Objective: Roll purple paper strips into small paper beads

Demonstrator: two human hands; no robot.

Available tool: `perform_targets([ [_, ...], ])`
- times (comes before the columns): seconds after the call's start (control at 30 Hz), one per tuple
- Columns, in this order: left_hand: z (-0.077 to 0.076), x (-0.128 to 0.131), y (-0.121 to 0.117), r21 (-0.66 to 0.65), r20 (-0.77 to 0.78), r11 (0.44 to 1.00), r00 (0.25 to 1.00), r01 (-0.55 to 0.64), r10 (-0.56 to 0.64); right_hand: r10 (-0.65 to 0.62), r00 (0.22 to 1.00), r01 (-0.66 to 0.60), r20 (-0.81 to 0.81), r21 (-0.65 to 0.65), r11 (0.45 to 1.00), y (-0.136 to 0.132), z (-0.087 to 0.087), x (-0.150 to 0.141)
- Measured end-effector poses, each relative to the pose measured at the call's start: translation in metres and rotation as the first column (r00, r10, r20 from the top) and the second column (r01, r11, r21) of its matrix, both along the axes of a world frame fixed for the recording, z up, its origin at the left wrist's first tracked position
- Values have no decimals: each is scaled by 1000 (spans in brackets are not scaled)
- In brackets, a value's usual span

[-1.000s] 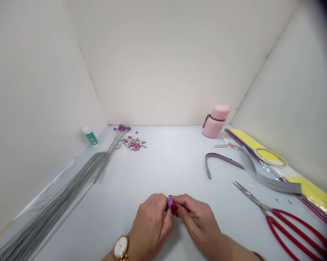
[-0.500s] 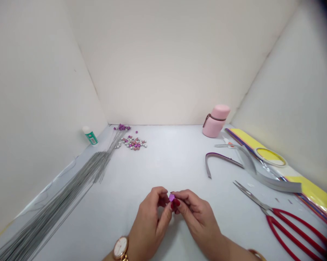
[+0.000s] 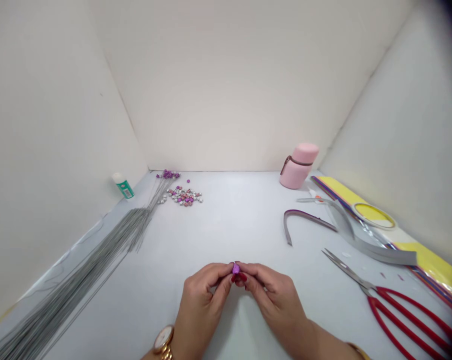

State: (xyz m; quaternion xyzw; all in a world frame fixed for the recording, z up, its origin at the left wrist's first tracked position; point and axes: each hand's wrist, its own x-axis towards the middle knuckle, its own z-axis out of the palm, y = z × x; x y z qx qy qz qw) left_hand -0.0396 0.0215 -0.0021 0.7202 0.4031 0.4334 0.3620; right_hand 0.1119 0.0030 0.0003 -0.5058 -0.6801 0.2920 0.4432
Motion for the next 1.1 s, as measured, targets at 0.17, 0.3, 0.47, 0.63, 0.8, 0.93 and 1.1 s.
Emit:
perform_targets([
  [0.17, 1, 0, 0, -42, 16, 999, 1000, -6, 7, -4, 1000, 4, 4, -21, 1000, 0, 1, 0],
  [0.3, 2, 1, 0, -41, 21, 999, 1000, -14, 15, 3, 1000, -2, 16, -37, 999, 1, 3, 0],
  [0.47, 0, 1, -1, -9, -9, 999, 999, -31, 31, 29, 997, -27, 66, -39, 999, 1, 2, 1],
  [0.63, 0, 2, -2, 28, -29, 999, 999, -43, 44, 53, 994, -53, 98, 2, 999, 0, -1, 0],
  [0.8, 0, 7, -4, -10, -35, 996, 995, -90, 89, 32, 992, -37, 122, 39, 999, -2, -4, -3],
  [0.93, -2, 8, -3, -37, -72, 988, 986, -150, 147, -15, 991, 4, 136, 82, 997, -2, -7, -7],
  [1.1, -1, 3, -1, -69, -50, 995, 996, -71, 67, 11, 998, -17, -64, -84, 996, -1, -6, -7],
])
